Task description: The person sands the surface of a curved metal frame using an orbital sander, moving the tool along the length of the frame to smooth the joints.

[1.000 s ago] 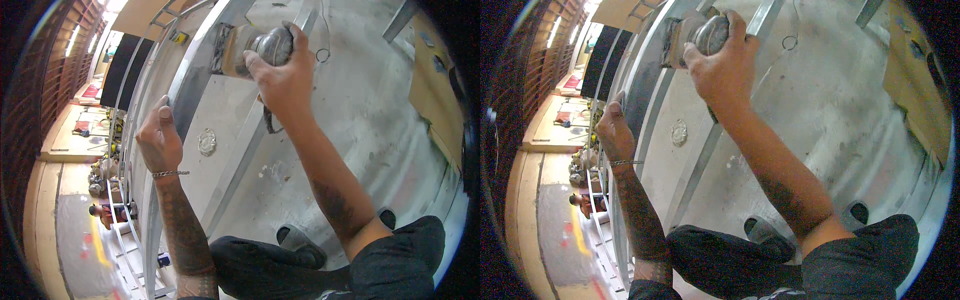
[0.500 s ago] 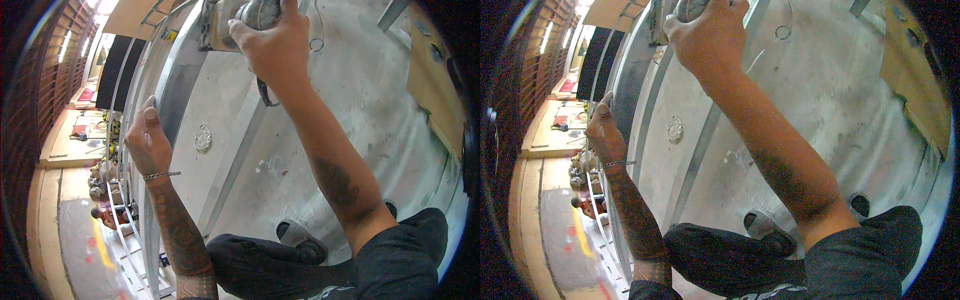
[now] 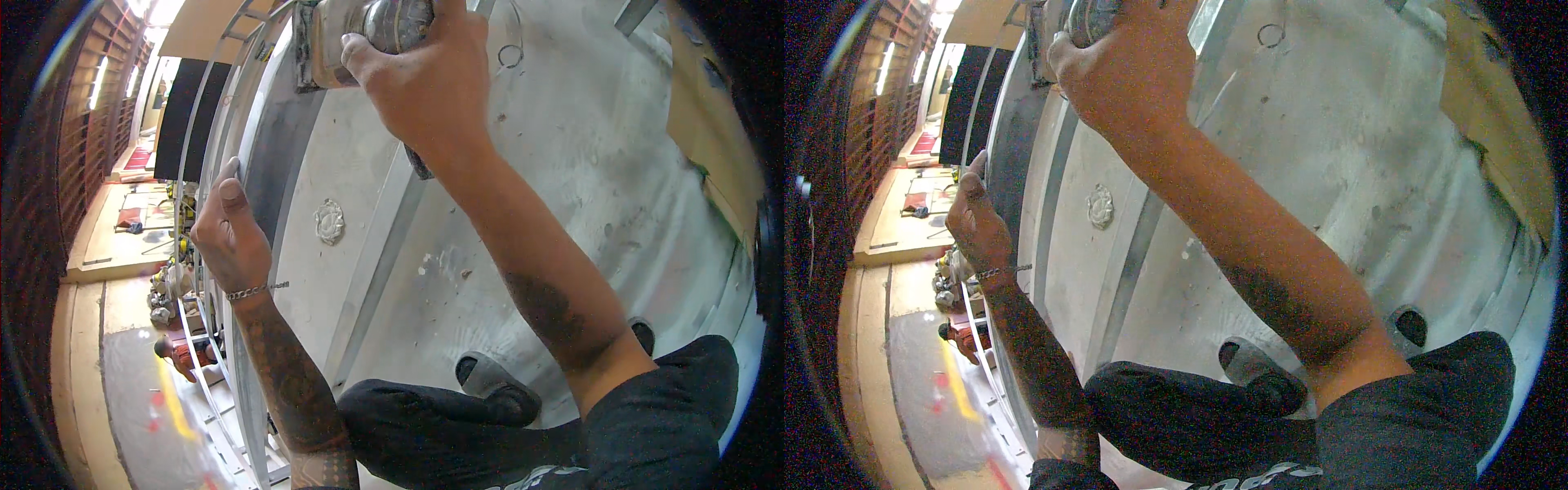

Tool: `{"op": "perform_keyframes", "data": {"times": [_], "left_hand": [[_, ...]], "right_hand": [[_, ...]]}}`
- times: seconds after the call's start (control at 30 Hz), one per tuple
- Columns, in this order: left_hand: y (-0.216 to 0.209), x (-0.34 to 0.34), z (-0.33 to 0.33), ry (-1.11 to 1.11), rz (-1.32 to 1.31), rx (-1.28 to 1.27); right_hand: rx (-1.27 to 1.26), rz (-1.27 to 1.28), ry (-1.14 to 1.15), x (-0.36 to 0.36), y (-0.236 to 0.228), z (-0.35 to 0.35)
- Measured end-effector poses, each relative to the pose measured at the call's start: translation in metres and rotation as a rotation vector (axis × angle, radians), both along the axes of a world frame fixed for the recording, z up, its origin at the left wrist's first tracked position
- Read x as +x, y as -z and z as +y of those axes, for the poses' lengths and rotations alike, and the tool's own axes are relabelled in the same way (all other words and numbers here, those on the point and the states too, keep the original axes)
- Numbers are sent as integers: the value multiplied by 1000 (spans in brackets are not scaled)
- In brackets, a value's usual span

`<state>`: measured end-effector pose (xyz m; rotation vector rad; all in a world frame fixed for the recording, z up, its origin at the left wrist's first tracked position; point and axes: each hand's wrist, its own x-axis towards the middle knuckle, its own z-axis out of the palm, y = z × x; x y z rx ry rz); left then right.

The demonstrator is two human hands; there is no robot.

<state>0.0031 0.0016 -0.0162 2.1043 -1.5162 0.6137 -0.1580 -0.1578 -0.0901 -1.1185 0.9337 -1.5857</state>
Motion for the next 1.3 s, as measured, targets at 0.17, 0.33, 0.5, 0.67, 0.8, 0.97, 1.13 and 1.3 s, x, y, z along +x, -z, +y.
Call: {"op": "perform_keyframes", "data": {"times": [0.17, 0.33, 0.5, 0.67, 0.8, 0.97, 1.13, 1.3], "left_hand": [[1, -1, -3, -15, 6, -2], [0, -2, 1, -66, 11, 39], [4, 3, -2, 33, -17, -24], [0, -1, -1, -39, -3, 25], [-1, -1, 0, -31, -23, 19], [2, 0, -3, -17, -19, 11], [3, 6, 0, -11, -56, 14], [1, 0, -3, -59, -34, 28]], "right_hand": [[-7, 76, 91, -2, -1, -25], [-100, 77, 105, -4, -8, -13], [-42, 65, -6, -8, -10, -29], [-60, 101, 65, -5, -6, -16], [-133, 98, 131, 2, -2, -12], [-101, 105, 106, -7, -9, -24], [-159, 95, 98, -1, -6, -15], [-109, 173, 138, -3, -11, -23]]}}
